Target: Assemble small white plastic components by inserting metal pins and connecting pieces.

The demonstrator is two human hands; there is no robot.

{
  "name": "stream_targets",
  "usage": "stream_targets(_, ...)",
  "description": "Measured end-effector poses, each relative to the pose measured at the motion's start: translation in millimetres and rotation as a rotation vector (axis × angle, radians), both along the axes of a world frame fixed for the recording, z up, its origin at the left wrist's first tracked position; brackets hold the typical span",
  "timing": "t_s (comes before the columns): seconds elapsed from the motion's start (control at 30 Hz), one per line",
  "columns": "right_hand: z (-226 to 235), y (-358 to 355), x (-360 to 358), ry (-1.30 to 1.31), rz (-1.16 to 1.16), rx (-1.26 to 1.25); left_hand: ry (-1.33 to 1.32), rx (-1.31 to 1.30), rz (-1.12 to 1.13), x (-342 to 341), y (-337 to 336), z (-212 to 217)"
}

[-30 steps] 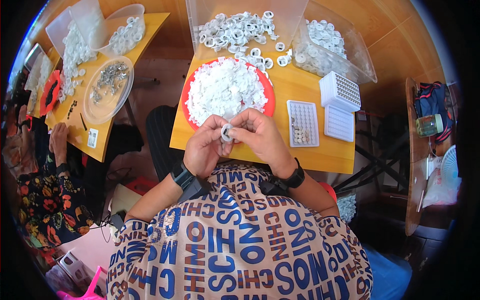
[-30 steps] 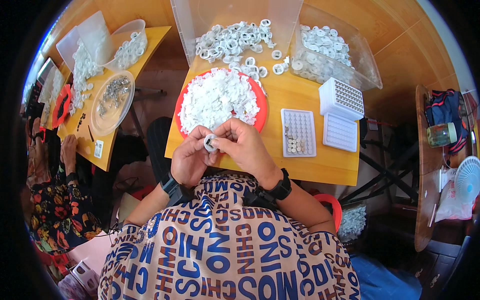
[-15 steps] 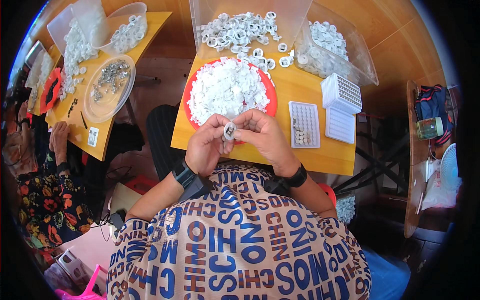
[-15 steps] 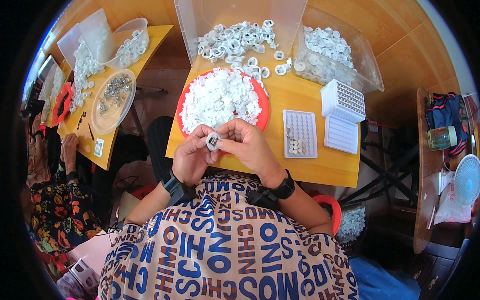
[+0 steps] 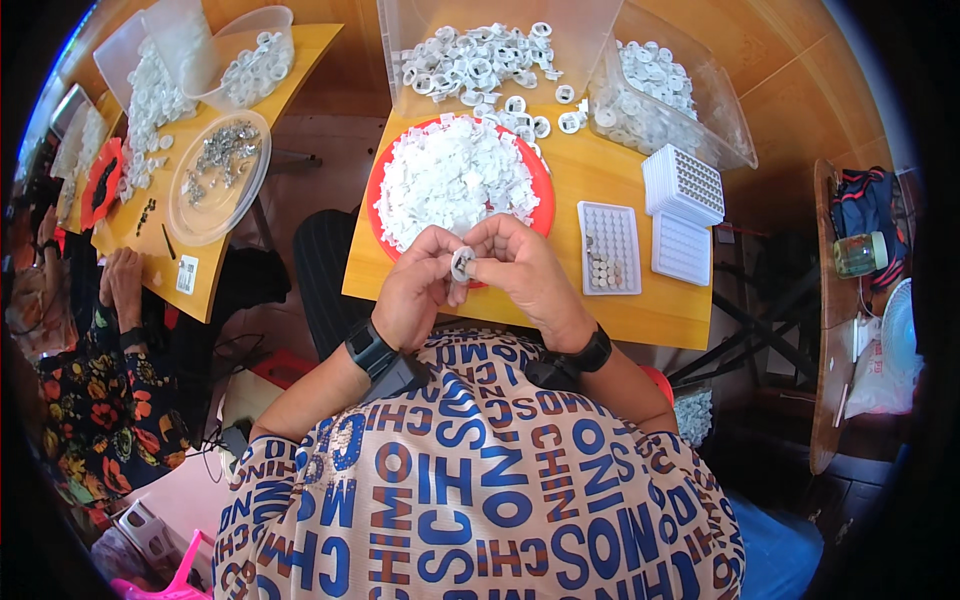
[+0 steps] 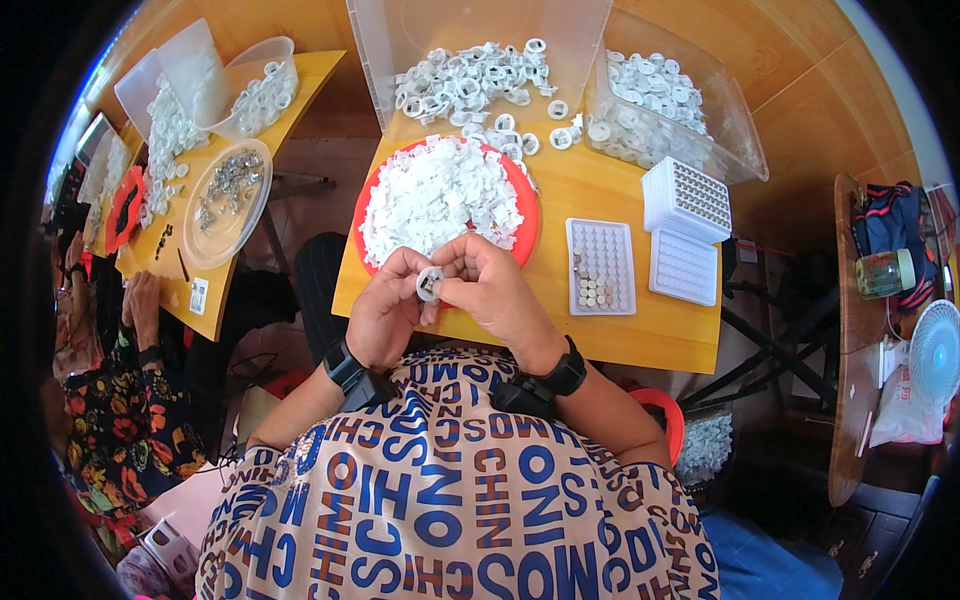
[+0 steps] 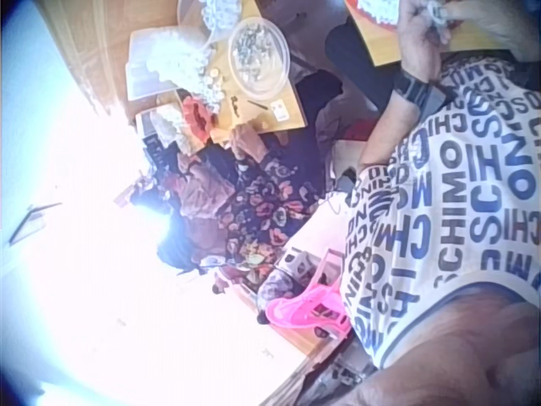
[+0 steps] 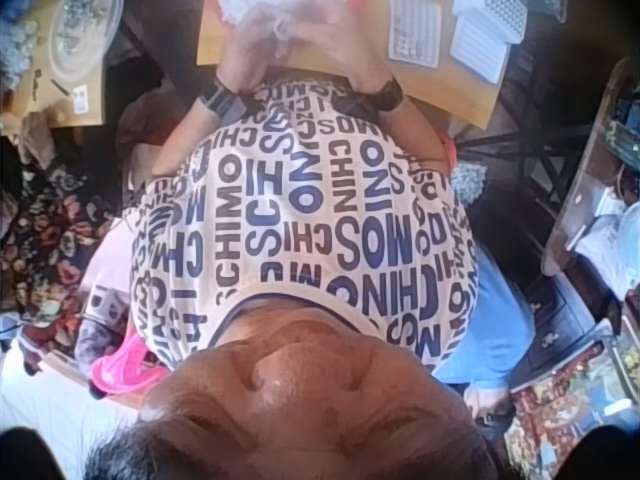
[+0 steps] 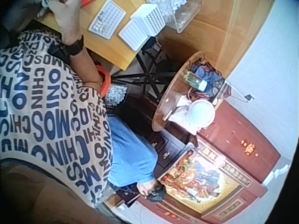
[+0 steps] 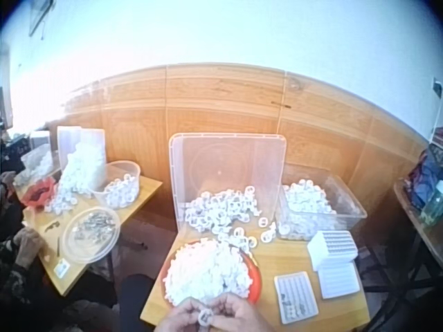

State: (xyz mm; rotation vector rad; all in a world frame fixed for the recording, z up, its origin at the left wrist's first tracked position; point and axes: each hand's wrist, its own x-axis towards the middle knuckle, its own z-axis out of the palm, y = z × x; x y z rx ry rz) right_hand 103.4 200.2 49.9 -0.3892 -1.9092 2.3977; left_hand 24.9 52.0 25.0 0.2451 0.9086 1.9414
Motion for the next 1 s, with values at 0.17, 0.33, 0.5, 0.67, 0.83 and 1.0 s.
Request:
stream_targets(0.17, 6.5, -3.3, -0.9, 0.002, 0.024, -0.077, -0.076, 0.014, 0.009, -1.8, -0.5, -1.1)
stream_targets(0.33, 1.0, -0.4, -1.6, 0.014, 0.021, -0.057, -0.094, 0.049, -0.018, -1.5, -0.2, -1.0)
stream_targets(0.5, 2.9, 0.9, -0.6, 0.023, 0.016, -0.003, -0.124, 0.07, -0.017, -2.1, 0.2, -1.6)
stream_targets(0.67, -3.0, 2.4, 1.4, 0.065, -0.024, 0.064, -0.167, 0.079, -0.03, -5.0, 0.1, -4.9)
stream_targets(0.83, -0.3, 2.0, 2.6, 0.076, -0.062, 0.119, -0.21, 0.112, -0.037, -6.3, -0.7, -3.6)
stream_targets(1.0, 3.9, -0.6, 4.3, 0.099, -0.053, 0.119, -0.215, 0.121, -0.052, -8.1, -1.4, -10.7)
